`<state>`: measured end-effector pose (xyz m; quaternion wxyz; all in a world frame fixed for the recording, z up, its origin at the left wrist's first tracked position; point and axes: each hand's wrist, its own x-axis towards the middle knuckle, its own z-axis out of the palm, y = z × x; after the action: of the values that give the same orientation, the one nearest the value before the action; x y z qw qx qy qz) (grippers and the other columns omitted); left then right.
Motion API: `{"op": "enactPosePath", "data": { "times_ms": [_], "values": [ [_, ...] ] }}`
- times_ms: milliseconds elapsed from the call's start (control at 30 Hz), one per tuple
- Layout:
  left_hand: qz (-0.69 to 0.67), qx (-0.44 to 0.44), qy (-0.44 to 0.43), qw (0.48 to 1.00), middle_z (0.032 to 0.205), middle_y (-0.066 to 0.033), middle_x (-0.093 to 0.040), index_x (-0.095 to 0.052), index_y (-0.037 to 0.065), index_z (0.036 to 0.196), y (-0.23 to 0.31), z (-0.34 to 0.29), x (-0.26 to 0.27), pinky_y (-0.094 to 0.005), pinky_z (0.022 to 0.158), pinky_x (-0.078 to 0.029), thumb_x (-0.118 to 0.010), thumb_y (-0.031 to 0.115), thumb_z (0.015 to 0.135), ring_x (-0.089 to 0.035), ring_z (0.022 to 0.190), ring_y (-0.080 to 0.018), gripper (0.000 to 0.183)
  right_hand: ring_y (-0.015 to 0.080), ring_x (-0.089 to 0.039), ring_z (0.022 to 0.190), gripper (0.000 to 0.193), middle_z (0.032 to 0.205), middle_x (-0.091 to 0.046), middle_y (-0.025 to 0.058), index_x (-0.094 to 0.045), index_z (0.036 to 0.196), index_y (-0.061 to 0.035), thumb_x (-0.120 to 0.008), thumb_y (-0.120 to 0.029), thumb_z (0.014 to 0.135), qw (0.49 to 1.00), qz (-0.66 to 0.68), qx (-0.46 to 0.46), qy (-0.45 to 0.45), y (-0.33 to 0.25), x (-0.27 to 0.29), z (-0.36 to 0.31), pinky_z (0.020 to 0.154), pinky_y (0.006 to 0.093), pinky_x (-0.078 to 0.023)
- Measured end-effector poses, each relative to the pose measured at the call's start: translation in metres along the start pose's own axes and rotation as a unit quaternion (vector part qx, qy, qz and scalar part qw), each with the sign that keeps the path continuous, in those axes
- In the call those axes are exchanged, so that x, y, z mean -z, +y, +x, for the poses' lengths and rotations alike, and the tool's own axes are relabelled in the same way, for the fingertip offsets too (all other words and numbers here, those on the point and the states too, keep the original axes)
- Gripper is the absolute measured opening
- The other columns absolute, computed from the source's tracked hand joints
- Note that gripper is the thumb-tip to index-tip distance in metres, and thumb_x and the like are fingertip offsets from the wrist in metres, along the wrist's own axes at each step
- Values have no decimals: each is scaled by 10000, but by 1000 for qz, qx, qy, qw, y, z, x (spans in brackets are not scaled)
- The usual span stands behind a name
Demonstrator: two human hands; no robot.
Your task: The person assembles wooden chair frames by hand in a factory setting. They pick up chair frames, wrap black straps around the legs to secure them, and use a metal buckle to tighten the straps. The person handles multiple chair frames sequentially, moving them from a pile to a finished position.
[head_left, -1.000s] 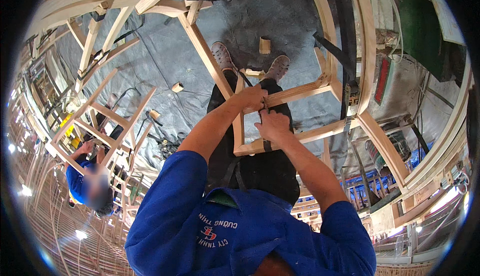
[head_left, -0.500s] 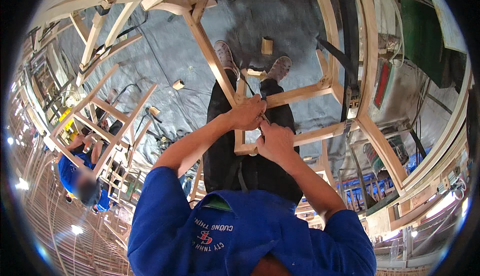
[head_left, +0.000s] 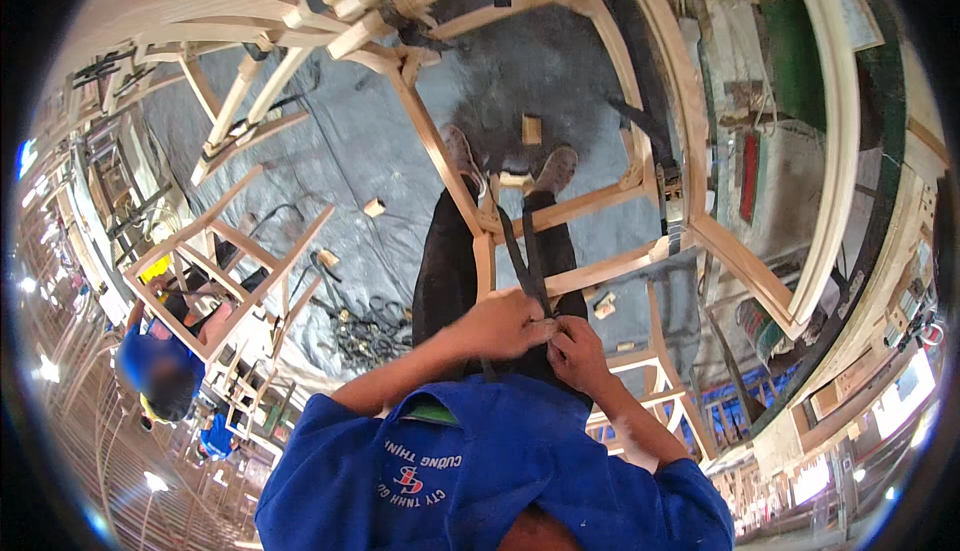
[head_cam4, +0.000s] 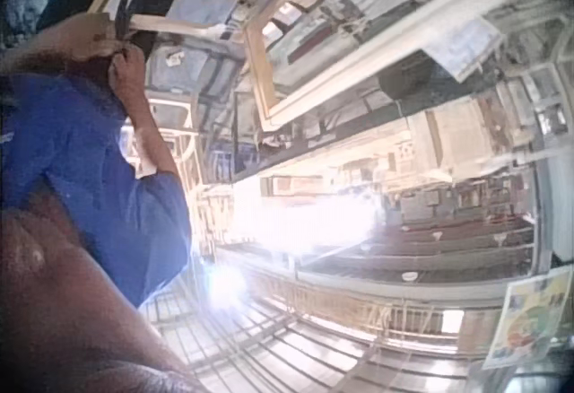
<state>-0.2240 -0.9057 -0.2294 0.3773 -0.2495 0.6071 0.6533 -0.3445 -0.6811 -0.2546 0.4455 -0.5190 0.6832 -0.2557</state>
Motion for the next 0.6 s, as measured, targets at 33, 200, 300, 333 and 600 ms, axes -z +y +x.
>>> {"op": "enactPosePath", "data": {
  "times_ms": [33, 200, 300, 333, 600],
  "values": [
    [-37, -53, 75, 995, 1038, -180, -675, -665, 43, 1093, -17, 18, 8, -411, 757, -549, -629, 287, 955, -689, 901, -373, 283, 388, -641, 975, 163, 1056, -637, 188, -603, 879, -44, -710, -37, 756, 999, 32, -24, 37, -2, 1, 3, 821, 468, -527],
    [-156, -149, 246, 945, 921, -98, -692, -685, 37, 1032, -79, 88, -10, -379, 713, -546, -554, 365, 1014, -684, 807, -240, 354, 368, -645, 819, 226, 947, -630, 173, -571, 931, -39, -727, -23, 768, 980, 138, -52, 133, -1, 4, 52, 725, 425, -539],
    [-26, -54, 174, 983, 894, -77, -683, -683, 11, 980, -73, 82, -12, -360, 697, -542, -508, 411, 1042, -672, 794, -203, 440, 326, -614, 720, 213, 850, -601, 142, -565, 905, -44, -735, -33, 778, 967, 161, -69, 183, 12, 1, 60, 654, 395, -503],
    [-133, -22, 103, 986, 875, -71, -689, -687, 16, 981, -77, 73, -18, -361, 676, -544, -507, 425, 1042, -677, 772, -199, 451, 300, -603, 697, 208, 827, -593, 129, -560, 892, -41, -736, -35, 781, 963, 176, -87, 184, 15, 0, 56, 633, 377, -490],
    [-109, -202, 335, 914, 874, -91, -694, -638, 21, 977, -58, 77, -35, -357, 766, -506, -654, 267, 956, -674, 832, -239, 247, 301, -621, 703, 175, 868, -609, 136, -585, 866, -49, -739, -41, 783, 984, 166, 28, 63, 4, 12, 35, 623, 381, -502]
  ]
}}
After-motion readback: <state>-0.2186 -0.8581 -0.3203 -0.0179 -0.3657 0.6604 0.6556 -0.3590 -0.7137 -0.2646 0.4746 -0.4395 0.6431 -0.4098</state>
